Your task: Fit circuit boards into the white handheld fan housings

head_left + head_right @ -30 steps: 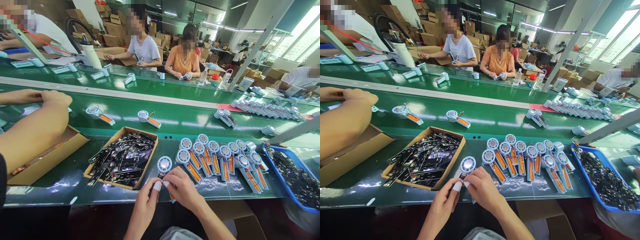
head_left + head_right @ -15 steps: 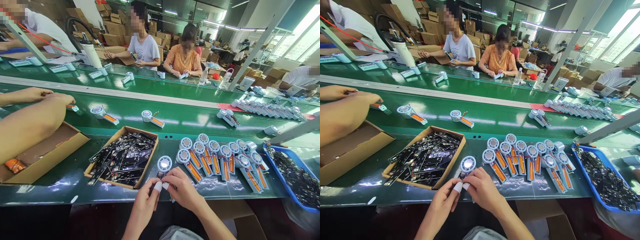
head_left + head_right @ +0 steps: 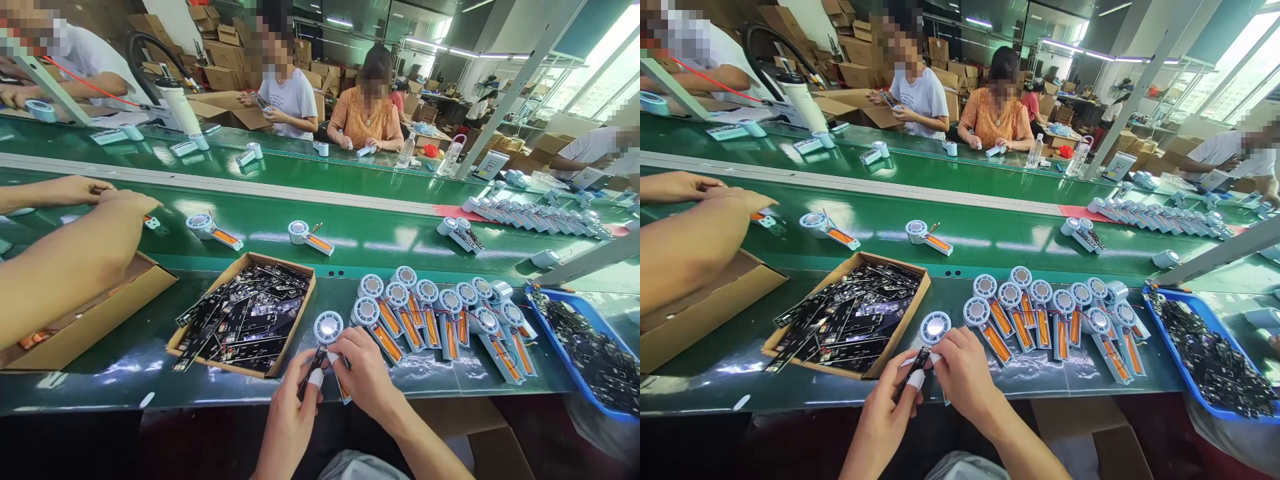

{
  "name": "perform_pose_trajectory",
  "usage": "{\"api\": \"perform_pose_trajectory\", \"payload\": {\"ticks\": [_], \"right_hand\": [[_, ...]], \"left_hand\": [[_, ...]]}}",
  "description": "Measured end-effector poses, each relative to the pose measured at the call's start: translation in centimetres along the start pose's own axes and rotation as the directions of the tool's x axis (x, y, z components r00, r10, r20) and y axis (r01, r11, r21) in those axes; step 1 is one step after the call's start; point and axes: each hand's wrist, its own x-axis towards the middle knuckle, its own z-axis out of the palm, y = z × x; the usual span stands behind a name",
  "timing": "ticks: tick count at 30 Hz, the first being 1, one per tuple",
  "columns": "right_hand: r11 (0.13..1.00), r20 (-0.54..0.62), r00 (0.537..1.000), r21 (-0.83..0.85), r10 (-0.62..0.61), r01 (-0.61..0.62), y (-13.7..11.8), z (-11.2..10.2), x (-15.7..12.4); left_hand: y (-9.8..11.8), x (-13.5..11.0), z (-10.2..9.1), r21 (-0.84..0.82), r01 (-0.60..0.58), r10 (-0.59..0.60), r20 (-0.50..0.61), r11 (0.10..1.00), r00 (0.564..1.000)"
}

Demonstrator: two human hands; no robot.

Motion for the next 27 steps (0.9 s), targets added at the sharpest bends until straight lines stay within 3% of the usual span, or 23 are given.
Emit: {"api": "perform_pose_trajectory", "payload": {"ticks": [2, 6, 12, 16, 19, 23, 27], "right_hand": [[1.000, 0.031, 0.999, 0.000, -0.019, 0.019, -0.1, -0.1, -0.1], [0.977, 0.027, 1.000, 0.215, -0.002, -0.004, -0.3, -0.4, -0.2], [0.853, 0.086, 0.985, 0.492, 0.151, -0.174, -0.6, -0.7, 0.0], [0.772, 0.125, 0.964, 0.579, 0.234, -0.262, -0.4, -0.7, 0.3], [0.836, 0.067, 0.969, 0.494, 0.238, -0.240, -0.1, -0.4, 0.4], [0.991, -0.047, 0.997, 0.118, 0.063, -0.057, 0.1, 0.2, 0.2], [0.965, 0.029, 0.997, -0.252, -0.072, 0.077, -0.5, 0.2, 0.0]], "left_hand": [[-0.1, 0.0, -0.1, 0.036, -0.052, 0.053, -0.026, 0.998, 0.998], [0.1, 0.1, -0.2, 0.046, -0.067, 0.068, -0.011, 0.997, 0.998], [1.1, 0.1, 0.1, 0.016, 0.016, -0.015, -0.043, 1.000, 0.999], [1.2, 0.0, 0.0, 0.027, 0.022, -0.022, -0.013, 0.999, 1.000], [0.8, 0.0, -0.1, 0.022, 0.005, -0.005, -0.001, 1.000, 1.000], [0.4, 0.0, -0.1, 0.059, -0.029, 0.032, -0.053, 0.998, 0.998], [0.0, 0.0, -0.1, 0.183, -0.170, 0.183, -0.055, 0.968, 0.982]]}}
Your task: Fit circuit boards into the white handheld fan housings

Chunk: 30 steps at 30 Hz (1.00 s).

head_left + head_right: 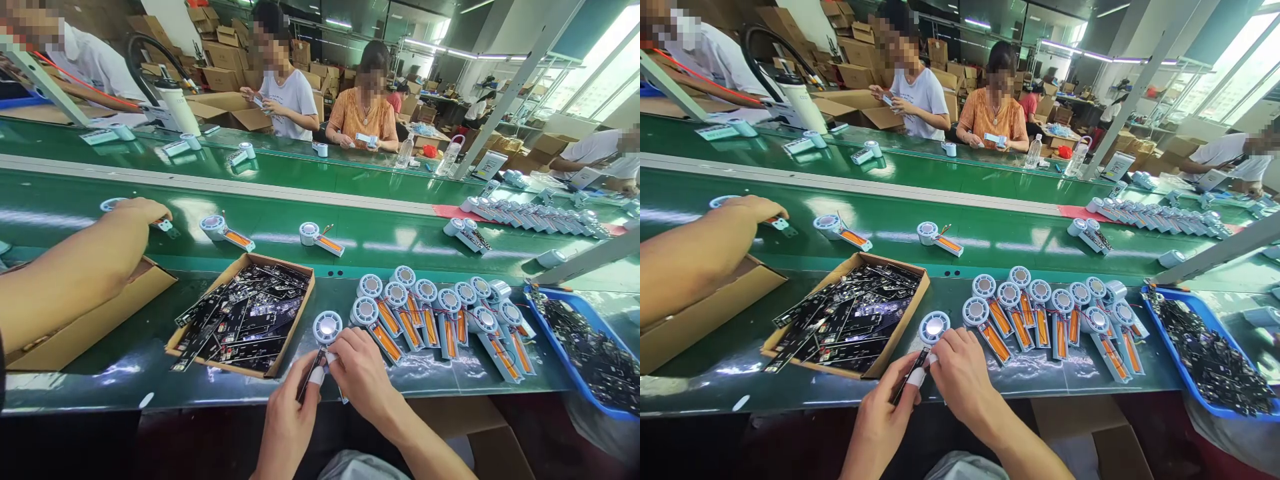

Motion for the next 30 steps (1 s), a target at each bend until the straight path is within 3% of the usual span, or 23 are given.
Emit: {"api": "perform_pose_trajectory", "payload": {"ticks": [4, 7, 11, 14, 20, 24, 27, 30], "right_hand": [[0.977, 0.062, 0.995, -0.197, -0.075, 0.086, -0.8, -0.7, 0.2], [0.970, 0.088, 0.990, -0.211, -0.108, 0.125, -0.9, -1.1, 0.5], [0.993, 0.073, 0.991, -0.029, -0.108, 0.111, -0.1, -1.1, 0.6], [0.989, 0.012, 0.999, 0.146, -0.031, 0.029, 0.4, -0.6, 0.2], [0.989, -0.015, 1.000, 0.145, 0.019, -0.016, 0.4, 0.0, -0.3], [0.932, 0.040, 0.995, 0.347, 0.096, -0.104, 0.8, -0.4, 0.0], [0.893, 0.107, 0.993, 0.441, 0.044, -0.088, 1.4, -0.9, 0.4], [0.905, 0.129, 0.992, 0.423, -0.010, -0.046, 1.7, -1.1, 0.6]], "left_hand": [[-0.3, 0.0, -0.1, 0.038, -0.148, 0.150, -0.055, 0.988, 0.987], [-0.2, 0.1, -0.4, -0.023, -0.096, 0.095, -0.055, 0.995, 0.994], [0.2, 0.6, -0.5, -0.231, 0.137, -0.138, 0.014, 0.963, 0.990], [0.6, 0.8, -0.4, -0.325, 0.219, -0.217, 0.043, 0.920, 0.975], [0.4, 0.8, -0.6, -0.227, 0.131, -0.129, 0.020, 0.965, 0.991], [0.0, 1.3, -1.2, -0.181, 0.079, -0.069, 0.062, 0.980, 0.996], [-0.2, 1.9, -1.8, -0.171, 0.060, -0.041, 0.110, 0.983, 0.993], [-0.5, 2.2, -2.1, -0.170, 0.047, -0.022, 0.144, 0.984, 0.989]]}}
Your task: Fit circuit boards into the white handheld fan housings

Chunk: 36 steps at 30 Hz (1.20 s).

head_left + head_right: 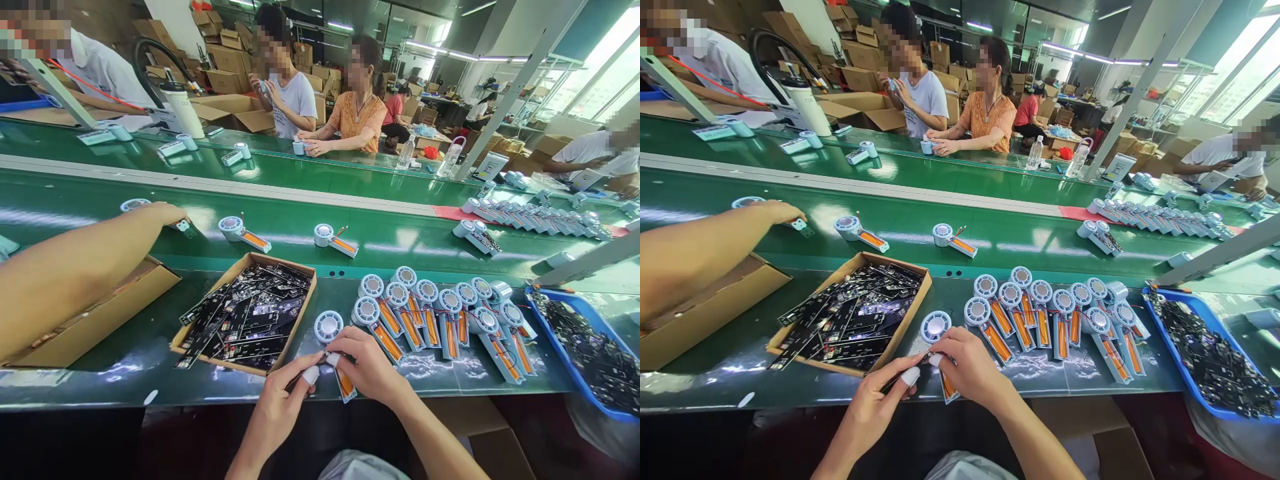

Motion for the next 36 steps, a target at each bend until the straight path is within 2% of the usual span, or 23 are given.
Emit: {"api": "perform_pose_trajectory", "payload": {"ticks": [6, 11, 15, 17, 19, 21, 24, 26, 28, 31, 33, 34, 36], "right_hand": [[0.998, -0.028, 0.998, 0.015, 0.064, -0.064, -0.5, 0.2, 0.2], [0.973, 0.000, 0.982, 0.133, 0.191, -0.190, -0.2, -1.5, -0.9], [0.977, 0.018, 0.983, 0.104, 0.184, -0.185, 0.2, -1.6, -1.9], [0.979, -0.024, 0.987, 0.131, 0.158, -0.154, 0.3, -0.9, -1.9], [0.963, -0.089, 0.981, 0.224, 0.173, -0.149, 0.4, 0.0, -1.6], [0.892, -0.119, 0.954, 0.401, 0.276, -0.208, 0.7, 0.7, -1.3], [0.663, -0.044, 0.882, 0.677, 0.469, -0.319, 1.0, 1.7, -0.8], [0.549, 0.003, 0.854, 0.765, 0.520, -0.337, 1.0, 2.3, -0.7], [0.516, 0.017, 0.848, 0.787, 0.530, -0.338, 0.9, 2.6, -0.7], [0.519, 0.022, 0.851, 0.785, 0.524, -0.340, 0.4, 2.8, -0.8], [0.536, 0.031, 0.865, 0.774, 0.501, -0.338, 0.1, 2.7, -0.9], [0.564, 0.026, 0.876, 0.756, 0.482, -0.333, -0.1, 2.6, -0.9], [0.686, -0.030, 0.901, 0.659, 0.432, -0.307, -0.6, 2.4, -0.9]], "left_hand": [[-0.2, 0.0, -0.3, 0.070, -0.049, 0.046, 0.035, 0.996, 0.998], [-0.1, -0.5, -0.3, 0.179, -0.061, 0.056, 0.032, 0.982, 0.998], [-0.6, -0.9, 0.3, 0.203, -0.061, 0.050, 0.055, 0.977, 0.997], [-0.8, -1.0, 0.6, 0.248, -0.104, 0.092, 0.059, 0.963, 0.994], [-0.7, -1.0, 0.8, 0.350, -0.198, 0.196, 0.042, 0.916, 0.980], [-0.6, -1.0, 0.8, 0.471, -0.284, 0.297, 0.048, 0.835, 0.954], [-0.2, -1.0, 0.3, 0.600, -0.329, 0.334, 0.106, 0.730, 0.936], [0.0, -1.1, -0.1, 0.633, -0.340, 0.338, 0.128, 0.696, 0.932], [0.0, -1.1, -0.3, 0.621, -0.351, 0.349, 0.131, 0.701, 0.928], [-0.3, -1.2, -0.1, 0.548, -0.353, 0.369, 0.086, 0.758, 0.925], [-0.5, -1.3, 0.3, 0.500, -0.296, 0.338, 0.006, 0.814, 0.941], [-0.5, -1.4, 0.5, 0.473, -0.249, 0.302, -0.037, 0.845, 0.953], [-0.4, -1.6, 0.8, 0.413, -0.161, 0.217, -0.094, 0.897, 0.972]]}}
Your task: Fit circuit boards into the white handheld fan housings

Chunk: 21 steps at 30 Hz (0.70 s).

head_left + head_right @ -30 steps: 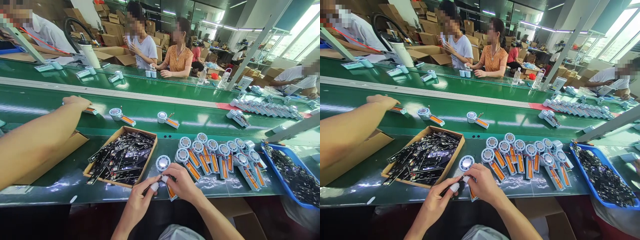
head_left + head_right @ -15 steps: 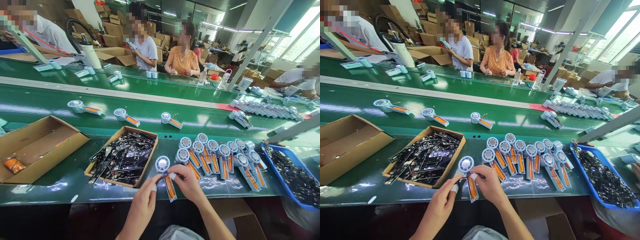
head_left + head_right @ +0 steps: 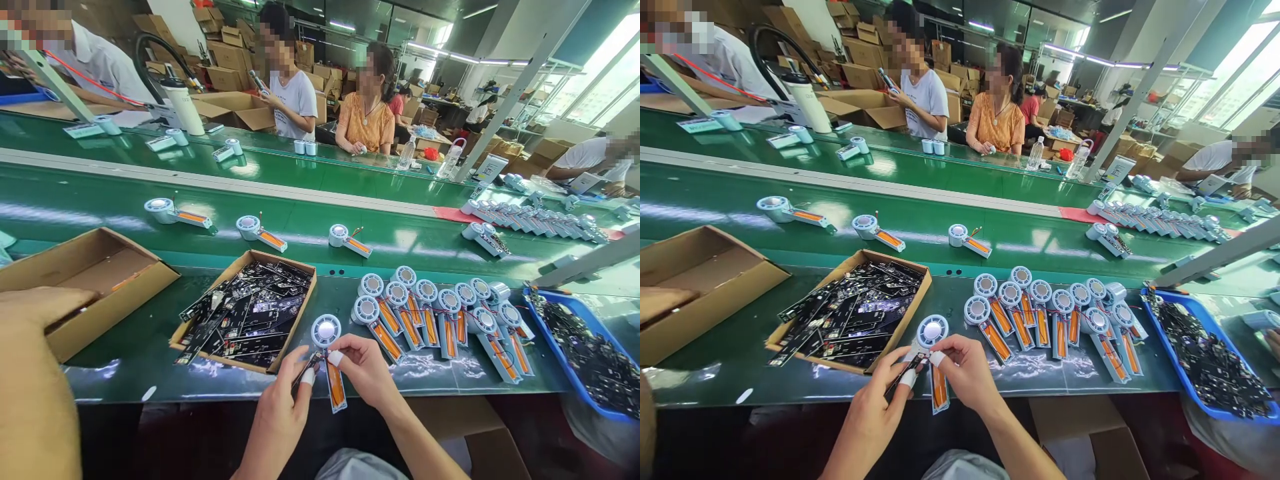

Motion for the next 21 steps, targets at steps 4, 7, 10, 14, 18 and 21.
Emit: {"api": "perform_pose_trajectory", "payload": {"ticks": [4, 7, 10, 14, 18, 21], "right_hand": [[0.892, 0.046, 0.974, -0.395, -0.221, 0.221, -1.0, 0.2, -0.2], [0.800, 0.111, 0.956, -0.527, -0.270, 0.287, -1.5, 0.3, -0.2], [0.766, 0.113, 0.954, -0.574, -0.278, 0.291, -1.7, 0.3, 0.1], [0.811, 0.087, 0.971, -0.535, -0.223, 0.234, -1.7, 0.4, 0.3], [0.782, 0.068, 0.972, -0.582, -0.225, 0.222, -1.9, 0.4, 0.4], [0.787, 0.065, 0.978, -0.585, -0.196, 0.197, -2.3, 0.1, 0.5]], "left_hand": [[0.7, -0.1, 0.0, -0.098, 0.037, -0.037, 0.004, 0.994, 0.999], [0.7, -0.1, 0.0, -0.104, -0.047, 0.041, -0.059, 0.993, 0.997], [0.3, -0.2, 0.2, -0.032, -0.178, 0.170, -0.161, 0.984, 0.972], [0.1, -0.2, 0.4, -0.004, -0.221, 0.217, -0.186, 0.975, 0.958], [0.3, 0.1, 0.4, -0.047, -0.222, 0.212, -0.168, 0.974, 0.963], [0.3, 0.4, 0.1, -0.067, -0.229, 0.217, -0.147, 0.971, 0.965]]}}
